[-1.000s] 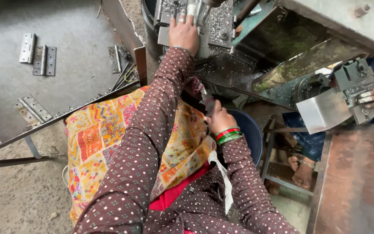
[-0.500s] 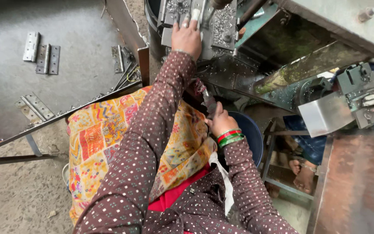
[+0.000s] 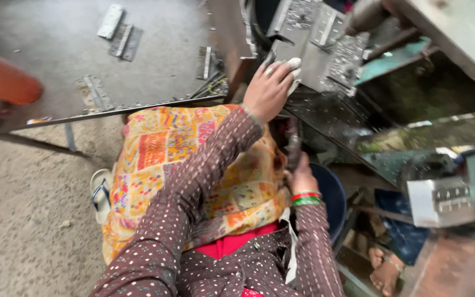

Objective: The person places metal pieces into a machine for drilling or punching and then drops them into a bucket.

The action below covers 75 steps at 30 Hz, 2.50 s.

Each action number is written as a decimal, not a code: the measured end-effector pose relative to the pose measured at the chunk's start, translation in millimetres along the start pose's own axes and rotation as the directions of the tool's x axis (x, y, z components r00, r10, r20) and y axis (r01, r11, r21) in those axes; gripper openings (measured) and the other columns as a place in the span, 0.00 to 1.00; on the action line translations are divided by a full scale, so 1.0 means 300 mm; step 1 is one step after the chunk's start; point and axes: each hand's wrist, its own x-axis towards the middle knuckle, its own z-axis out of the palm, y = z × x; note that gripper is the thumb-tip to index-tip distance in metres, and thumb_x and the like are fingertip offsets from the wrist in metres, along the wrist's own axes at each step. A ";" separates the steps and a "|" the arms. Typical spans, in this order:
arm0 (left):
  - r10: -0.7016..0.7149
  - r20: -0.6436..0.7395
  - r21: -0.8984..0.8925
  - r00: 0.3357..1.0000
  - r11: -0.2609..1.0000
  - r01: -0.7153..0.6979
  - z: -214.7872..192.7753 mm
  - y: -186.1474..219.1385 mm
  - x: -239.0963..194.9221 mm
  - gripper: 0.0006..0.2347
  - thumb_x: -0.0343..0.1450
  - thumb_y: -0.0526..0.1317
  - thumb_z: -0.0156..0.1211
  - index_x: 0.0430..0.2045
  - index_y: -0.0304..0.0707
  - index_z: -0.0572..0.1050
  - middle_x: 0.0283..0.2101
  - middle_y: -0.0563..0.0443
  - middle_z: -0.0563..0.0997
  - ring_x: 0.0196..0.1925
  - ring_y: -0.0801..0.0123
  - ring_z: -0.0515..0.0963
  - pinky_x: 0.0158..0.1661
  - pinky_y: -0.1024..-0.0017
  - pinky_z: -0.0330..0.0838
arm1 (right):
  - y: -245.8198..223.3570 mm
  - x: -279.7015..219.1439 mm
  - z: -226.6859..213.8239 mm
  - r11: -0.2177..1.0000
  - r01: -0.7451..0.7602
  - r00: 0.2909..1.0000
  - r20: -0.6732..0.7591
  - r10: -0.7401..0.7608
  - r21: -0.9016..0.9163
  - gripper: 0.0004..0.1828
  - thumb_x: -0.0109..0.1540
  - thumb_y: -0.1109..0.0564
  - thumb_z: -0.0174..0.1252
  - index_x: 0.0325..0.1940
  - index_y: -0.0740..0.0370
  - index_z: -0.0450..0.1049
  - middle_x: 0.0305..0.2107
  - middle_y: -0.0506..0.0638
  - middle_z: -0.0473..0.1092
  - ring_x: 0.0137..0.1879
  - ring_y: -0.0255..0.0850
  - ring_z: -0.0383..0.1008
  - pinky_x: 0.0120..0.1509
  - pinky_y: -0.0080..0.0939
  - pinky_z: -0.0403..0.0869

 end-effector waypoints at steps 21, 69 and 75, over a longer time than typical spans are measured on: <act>-0.535 0.081 0.453 0.841 0.772 0.447 0.322 -0.916 -0.308 0.07 0.73 0.38 0.54 0.39 0.43 0.79 0.47 0.48 0.78 0.49 0.54 0.78 0.52 0.50 0.65 | -0.167 -0.086 -0.299 0.967 0.059 0.989 -0.116 -0.090 -0.247 0.39 0.61 0.40 0.62 0.68 0.58 0.55 0.42 0.67 0.75 0.45 0.67 0.77 0.48 0.64 0.75; -0.203 -0.112 -0.191 0.973 0.965 0.180 -0.223 -0.137 0.228 0.12 0.70 0.31 0.61 0.47 0.40 0.77 0.45 0.42 0.76 0.44 0.45 0.77 0.44 0.54 0.71 | -0.187 -0.101 -0.257 0.978 0.129 0.942 -0.287 -0.173 -0.167 0.43 0.58 0.42 0.66 0.69 0.62 0.56 0.40 0.66 0.73 0.37 0.62 0.78 0.37 0.59 0.77; 0.037 0.095 0.207 0.995 0.977 -0.056 0.095 0.070 0.125 0.16 0.70 0.39 0.55 0.48 0.30 0.79 0.62 0.41 0.73 0.67 0.53 0.69 0.62 0.50 0.63 | -0.186 -0.106 -0.248 0.978 0.126 0.943 -0.284 -0.170 -0.169 0.42 0.57 0.46 0.66 0.70 0.64 0.57 0.40 0.64 0.73 0.37 0.60 0.79 0.38 0.57 0.78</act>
